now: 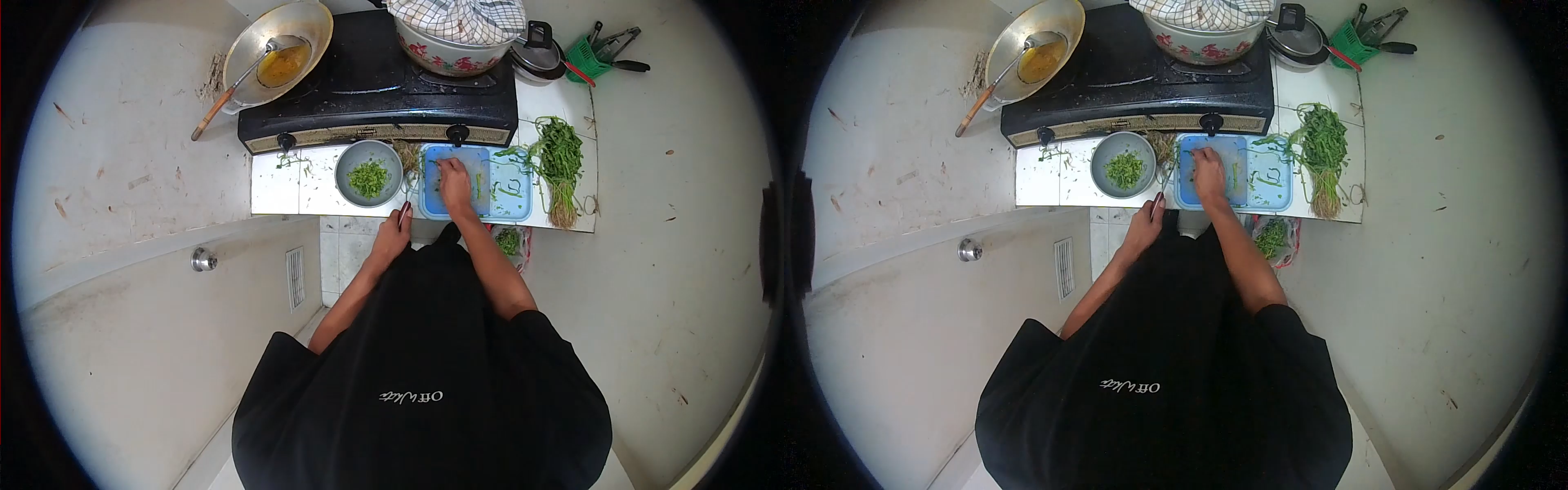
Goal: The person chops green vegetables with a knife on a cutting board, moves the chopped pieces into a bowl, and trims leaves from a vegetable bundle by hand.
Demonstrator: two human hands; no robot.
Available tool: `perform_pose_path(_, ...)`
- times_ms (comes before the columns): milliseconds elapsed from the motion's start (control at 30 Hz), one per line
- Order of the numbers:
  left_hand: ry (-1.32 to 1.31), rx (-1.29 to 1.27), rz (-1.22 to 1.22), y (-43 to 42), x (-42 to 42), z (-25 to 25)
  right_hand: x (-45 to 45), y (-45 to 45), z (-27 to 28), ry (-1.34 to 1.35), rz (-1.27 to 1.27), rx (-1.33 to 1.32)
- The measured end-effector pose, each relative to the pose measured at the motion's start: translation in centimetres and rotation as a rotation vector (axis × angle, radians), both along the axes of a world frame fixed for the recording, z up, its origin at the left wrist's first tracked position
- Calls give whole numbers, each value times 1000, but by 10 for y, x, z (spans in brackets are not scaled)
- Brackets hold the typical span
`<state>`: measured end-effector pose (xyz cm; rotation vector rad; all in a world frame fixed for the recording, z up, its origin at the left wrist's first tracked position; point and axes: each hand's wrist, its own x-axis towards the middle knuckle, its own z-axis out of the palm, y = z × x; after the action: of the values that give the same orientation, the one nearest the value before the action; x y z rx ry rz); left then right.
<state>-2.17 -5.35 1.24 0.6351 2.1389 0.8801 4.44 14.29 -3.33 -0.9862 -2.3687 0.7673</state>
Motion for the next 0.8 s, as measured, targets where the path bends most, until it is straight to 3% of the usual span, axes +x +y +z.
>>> perform_pose_path(333,-13,27,-130,8,6,2,43,6,21,-55,-35,-143)
perform_pose_path(600,-14,-24,-178,20,14,3,40,-18,7,97,-62,105)
perform_pose_path(800,33,-20,-172,20,18,4,36,-11,9,71,-111,9)
